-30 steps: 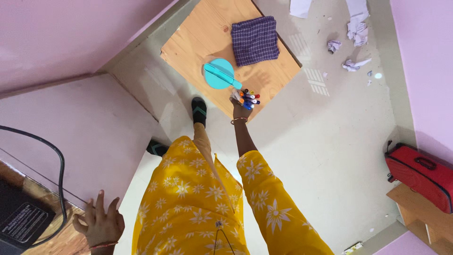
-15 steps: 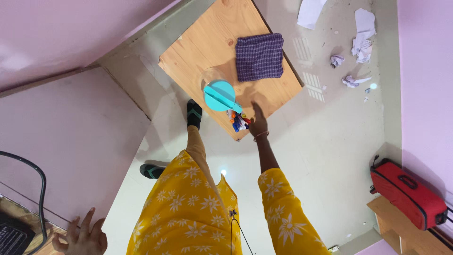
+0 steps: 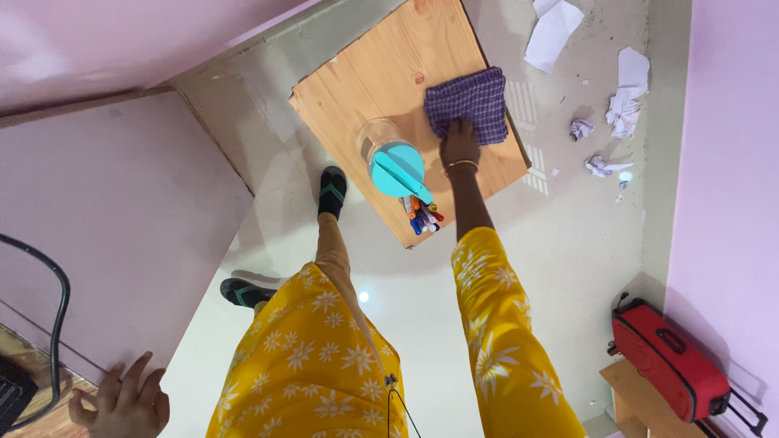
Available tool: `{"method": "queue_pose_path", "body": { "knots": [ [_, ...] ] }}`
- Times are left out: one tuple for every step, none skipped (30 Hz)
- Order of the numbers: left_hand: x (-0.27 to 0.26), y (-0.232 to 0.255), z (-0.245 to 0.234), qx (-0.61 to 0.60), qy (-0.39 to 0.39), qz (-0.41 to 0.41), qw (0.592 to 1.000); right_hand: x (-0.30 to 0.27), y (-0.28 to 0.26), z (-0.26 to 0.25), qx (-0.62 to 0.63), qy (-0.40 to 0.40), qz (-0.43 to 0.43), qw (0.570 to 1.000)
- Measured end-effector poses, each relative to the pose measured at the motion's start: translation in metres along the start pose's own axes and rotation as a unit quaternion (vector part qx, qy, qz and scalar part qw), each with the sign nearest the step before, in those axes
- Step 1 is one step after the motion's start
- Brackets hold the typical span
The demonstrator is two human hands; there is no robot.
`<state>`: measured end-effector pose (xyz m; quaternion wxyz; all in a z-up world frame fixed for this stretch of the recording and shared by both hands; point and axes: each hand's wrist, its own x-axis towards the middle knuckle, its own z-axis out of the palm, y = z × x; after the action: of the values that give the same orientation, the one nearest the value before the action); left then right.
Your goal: The person picks up a cloth and uses it to wipe down a wooden desk, moving a black electronic device to wipe underneath it.
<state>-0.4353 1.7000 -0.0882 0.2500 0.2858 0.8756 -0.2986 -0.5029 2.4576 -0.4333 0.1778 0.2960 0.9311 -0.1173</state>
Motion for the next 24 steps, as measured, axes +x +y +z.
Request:
{"method": "queue_pose_path", "body": {
  "knots": [
    [-0.002,0.0,-0.001,-0.002,-0.001,-0.004,1.0,-0.006,0.013,-0.006,0.026,0.011,0.003,1.0],
    [-0.001,0.002,-0.002,0.011,-0.031,0.001,0.999,-0.014,0.028,-0.013,0.067,-0.007,0.059,0.996],
    [0.001,0.003,-0.004,0.025,-0.061,0.007,0.998,-0.027,0.046,-0.022,0.108,-0.025,0.114,0.987],
    [0.003,0.002,-0.006,0.022,-0.058,0.003,0.998,-0.047,0.064,-0.03,0.166,0.058,0.097,0.98],
    [0.006,-0.001,-0.008,-0.004,-0.03,0.008,1.0,-0.071,0.077,-0.038,0.26,0.062,0.18,0.947],
    [0.009,-0.002,-0.011,-0.031,-0.001,0.012,0.999,-0.098,0.093,-0.047,0.306,0.108,0.149,0.934],
    [0.011,-0.002,-0.015,-0.034,0.004,0.007,0.999,-0.128,0.099,-0.052,0.258,0.091,0.232,0.934],
    [0.01,0.0,-0.02,-0.093,0.042,-0.005,0.995,-0.154,0.101,-0.062,0.247,0.094,0.23,0.937],
    [0.011,0.001,-0.025,-0.152,0.082,-0.017,0.985,-0.187,0.098,-0.073,0.171,0.091,0.212,0.958],
    [0.012,0.002,-0.03,-0.155,0.084,-0.03,0.984,-0.222,0.091,-0.081,0.258,0.023,0.275,0.926],
    [0.015,0.001,-0.034,-0.186,0.109,-0.017,0.976,-0.251,0.079,-0.087,0.292,0.001,0.279,0.915],
    [0.018,0.0,-0.037,-0.215,0.136,-0.011,0.967,-0.277,0.063,-0.086,0.3,-0.048,0.334,0.892],
    [0.02,0.001,-0.039,-0.226,0.145,-0.01,0.963,-0.3,0.049,-0.086,0.323,-0.055,0.285,0.901],
    [0.02,0.0,-0.044,-0.236,0.153,-0.007,0.96,-0.329,0.029,-0.079,0.401,-0.061,0.349,0.845],
    [0.019,-0.003,-0.048,-0.258,0.175,-0.005,0.95,-0.353,0.009,-0.072,0.519,-0.116,0.411,0.741],
    [0.018,-0.003,-0.052,-0.282,0.198,-0.007,0.939,-0.367,-0.006,-0.067,0.497,-0.157,0.365,0.771],
    [0.021,-0.006,-0.053,-0.289,0.192,0.002,0.938,-0.381,-0.031,-0.053,0.516,-0.176,0.36,0.757],
    [0.022,-0.01,-0.054,-0.298,0.186,0.012,0.936,-0.388,-0.053,-0.043,0.528,-0.221,0.314,0.758],
    [0.017,-0.011,-0.056,-0.317,0.201,0.011,0.927,-0.39,-0.076,-0.034,0.552,-0.266,0.235,0.755],
    [0.015,-0.012,-0.058,-0.335,0.218,0.011,0.917,-0.389,-0.102,-0.027,0.576,-0.308,0.157,0.741],
    [0.014,-0.013,-0.06,-0.338,0.205,0.013,0.919,-0.391,-0.126,-0.022,0.593,-0.341,0.089,0.724],
    [0.012,-0.015,-0.059,-0.343,0.19,0.019,0.92,-0.4,-0.146,-0.021,0.602,-0.37,0.036,0.707],
    [0.012,-0.016,-0.059,-0.349,0.185,0.03,0.918,-0.408,-0.16,-0.023,0.602,-0.386,0.015,0.699],
    [0.01,-0.02,-0.057,-0.352,0.182,0.042,0.917,-0.407,-0.179,-0.024,0.606,-0.397,-0.016,0.689]
  ]
}}
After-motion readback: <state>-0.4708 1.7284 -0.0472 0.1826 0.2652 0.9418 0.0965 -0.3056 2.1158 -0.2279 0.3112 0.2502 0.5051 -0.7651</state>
